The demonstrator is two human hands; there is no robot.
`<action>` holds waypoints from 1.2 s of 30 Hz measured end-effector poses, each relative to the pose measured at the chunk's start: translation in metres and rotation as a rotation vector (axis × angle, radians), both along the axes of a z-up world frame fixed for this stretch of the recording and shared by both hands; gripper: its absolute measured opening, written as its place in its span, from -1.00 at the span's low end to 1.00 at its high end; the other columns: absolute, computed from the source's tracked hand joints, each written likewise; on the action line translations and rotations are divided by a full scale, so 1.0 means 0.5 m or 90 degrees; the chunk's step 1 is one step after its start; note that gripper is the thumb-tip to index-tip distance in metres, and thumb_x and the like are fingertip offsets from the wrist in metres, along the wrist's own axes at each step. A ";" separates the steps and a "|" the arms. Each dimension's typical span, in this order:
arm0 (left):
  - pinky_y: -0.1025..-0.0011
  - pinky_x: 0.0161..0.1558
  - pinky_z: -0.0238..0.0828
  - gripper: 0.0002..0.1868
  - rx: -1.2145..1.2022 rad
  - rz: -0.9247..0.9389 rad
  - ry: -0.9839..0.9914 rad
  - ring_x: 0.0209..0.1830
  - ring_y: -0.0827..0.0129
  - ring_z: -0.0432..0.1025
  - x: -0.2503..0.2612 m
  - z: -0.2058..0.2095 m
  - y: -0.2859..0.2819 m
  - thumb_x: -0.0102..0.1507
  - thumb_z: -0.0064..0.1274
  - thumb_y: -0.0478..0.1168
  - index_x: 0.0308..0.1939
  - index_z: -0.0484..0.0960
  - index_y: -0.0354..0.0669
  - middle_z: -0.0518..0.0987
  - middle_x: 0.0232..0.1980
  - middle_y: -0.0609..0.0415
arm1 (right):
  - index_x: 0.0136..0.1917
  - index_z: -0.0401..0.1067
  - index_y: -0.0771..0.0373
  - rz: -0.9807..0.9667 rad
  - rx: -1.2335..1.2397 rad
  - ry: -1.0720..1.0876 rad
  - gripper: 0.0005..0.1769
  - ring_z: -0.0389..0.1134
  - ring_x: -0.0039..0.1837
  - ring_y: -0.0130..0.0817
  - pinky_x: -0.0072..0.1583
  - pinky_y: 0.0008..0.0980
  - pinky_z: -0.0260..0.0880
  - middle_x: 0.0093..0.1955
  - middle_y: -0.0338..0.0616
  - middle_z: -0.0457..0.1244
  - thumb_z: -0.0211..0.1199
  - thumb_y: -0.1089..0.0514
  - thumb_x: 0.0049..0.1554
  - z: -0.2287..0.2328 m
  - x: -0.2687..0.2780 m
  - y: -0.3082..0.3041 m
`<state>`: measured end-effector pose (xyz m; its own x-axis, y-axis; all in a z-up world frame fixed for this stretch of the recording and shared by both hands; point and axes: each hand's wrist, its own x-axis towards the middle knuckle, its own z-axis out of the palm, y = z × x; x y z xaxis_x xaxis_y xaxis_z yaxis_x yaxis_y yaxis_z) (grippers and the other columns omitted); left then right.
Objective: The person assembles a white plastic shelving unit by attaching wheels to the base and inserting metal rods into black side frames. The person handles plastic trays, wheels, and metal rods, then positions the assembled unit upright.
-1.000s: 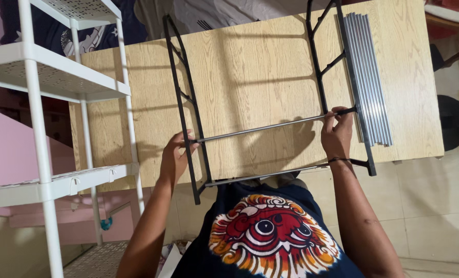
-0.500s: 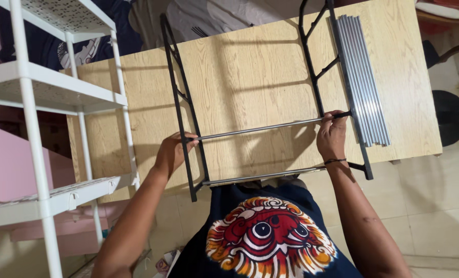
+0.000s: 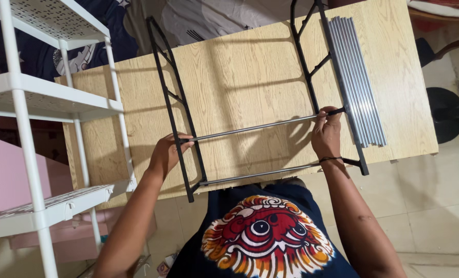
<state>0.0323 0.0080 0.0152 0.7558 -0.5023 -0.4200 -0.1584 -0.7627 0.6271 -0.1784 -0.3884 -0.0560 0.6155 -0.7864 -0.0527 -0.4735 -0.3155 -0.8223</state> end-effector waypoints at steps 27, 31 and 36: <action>0.37 0.03 0.59 -0.77 -0.388 0.009 -0.364 -0.07 0.36 0.58 -0.204 0.214 -0.181 0.30 0.14 -0.37 0.04 0.60 -0.22 0.65 0.02 0.00 | 0.15 0.43 0.35 0.197 0.408 -0.222 -0.81 0.39 0.07 -0.38 0.11 -0.35 0.42 0.02 -0.09 0.37 0.10 0.20 0.39 0.341 -0.239 -0.088; 0.27 0.02 0.50 -0.85 -0.421 -0.274 -0.397 -0.07 0.22 0.55 -0.218 0.255 -0.408 0.27 0.22 -0.28 -0.09 0.63 -0.13 0.63 -0.09 0.07 | 0.18 0.40 0.34 0.004 0.263 -0.182 -0.82 0.38 0.02 -0.50 0.03 -0.48 0.45 0.03 -0.19 0.35 0.15 0.19 0.38 0.221 -0.215 -0.196; 0.19 -0.07 0.43 -0.89 -0.414 -0.501 -0.363 -0.13 0.14 0.50 -0.232 0.193 -0.700 0.22 0.21 -0.25 -0.20 0.63 -0.13 0.54 -0.23 0.05 | 0.13 0.47 0.37 -0.031 -0.063 -0.014 -0.81 0.45 -0.03 -0.37 -0.04 -0.39 0.47 -0.01 -0.04 0.40 0.30 0.23 0.28 0.085 -0.202 -0.277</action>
